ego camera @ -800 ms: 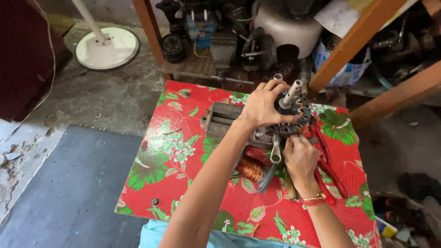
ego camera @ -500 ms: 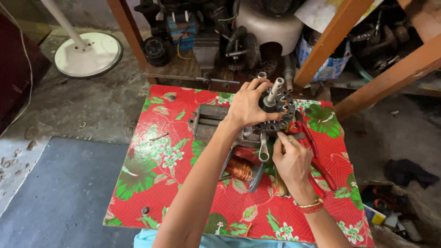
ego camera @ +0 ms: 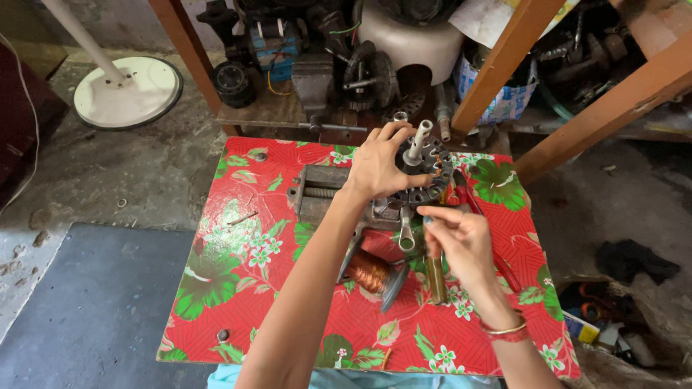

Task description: The person uses a screwdriver and pliers to adjust and secure copper wire on a circular metal component with multiple slots. They repeatedly insert, bend, and tighten the wire into the slots while holding the component steady on a floral-patterned table.

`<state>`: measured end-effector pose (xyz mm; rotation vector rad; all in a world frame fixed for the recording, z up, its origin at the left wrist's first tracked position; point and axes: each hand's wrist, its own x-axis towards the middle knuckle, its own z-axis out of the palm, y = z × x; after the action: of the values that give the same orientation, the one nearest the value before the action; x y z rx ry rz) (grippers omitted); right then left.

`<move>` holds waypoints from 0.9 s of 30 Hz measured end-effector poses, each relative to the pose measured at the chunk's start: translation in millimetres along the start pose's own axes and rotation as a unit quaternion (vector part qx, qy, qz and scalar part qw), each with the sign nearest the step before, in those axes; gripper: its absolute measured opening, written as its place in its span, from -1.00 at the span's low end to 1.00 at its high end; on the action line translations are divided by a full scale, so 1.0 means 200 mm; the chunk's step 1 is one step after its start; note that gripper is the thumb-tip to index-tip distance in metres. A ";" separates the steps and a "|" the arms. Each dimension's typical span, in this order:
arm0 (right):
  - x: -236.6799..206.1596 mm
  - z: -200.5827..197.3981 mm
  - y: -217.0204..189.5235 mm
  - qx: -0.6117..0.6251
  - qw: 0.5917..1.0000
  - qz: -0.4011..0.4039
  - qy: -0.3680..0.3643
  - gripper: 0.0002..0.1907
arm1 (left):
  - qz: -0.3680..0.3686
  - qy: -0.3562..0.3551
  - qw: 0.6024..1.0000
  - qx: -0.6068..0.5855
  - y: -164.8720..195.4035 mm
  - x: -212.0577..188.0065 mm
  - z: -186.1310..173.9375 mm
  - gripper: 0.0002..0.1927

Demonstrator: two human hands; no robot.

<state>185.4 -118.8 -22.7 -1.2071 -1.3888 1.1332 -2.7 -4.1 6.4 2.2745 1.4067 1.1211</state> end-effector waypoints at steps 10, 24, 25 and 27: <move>0.15 -0.20 -0.20 0.119 0.986 0.105 -0.059 -0.70 | 0.023 0.017 1.000 0.005 -0.04 0.00 0.02 -0.10; 0.41 -0.18 -0.05 0.172 0.976 0.109 -0.082 -0.65 | 0.055 0.033 0.998 -0.003 -0.09 -0.01 0.05 -0.23; 0.41 -0.19 -0.05 0.177 0.975 0.107 -0.084 -0.65 | 0.048 0.025 0.999 0.003 -0.07 -0.01 0.04 -0.19; 0.41 -0.20 -0.04 0.188 0.972 0.106 -0.090 -0.65 | 0.033 0.011 0.999 0.014 -0.05 -0.01 0.02 -0.11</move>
<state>218.6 -35.4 -4.0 -1.0116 -1.1234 1.6073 -6.3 -0.7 -3.4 2.3505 1.3745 1.1565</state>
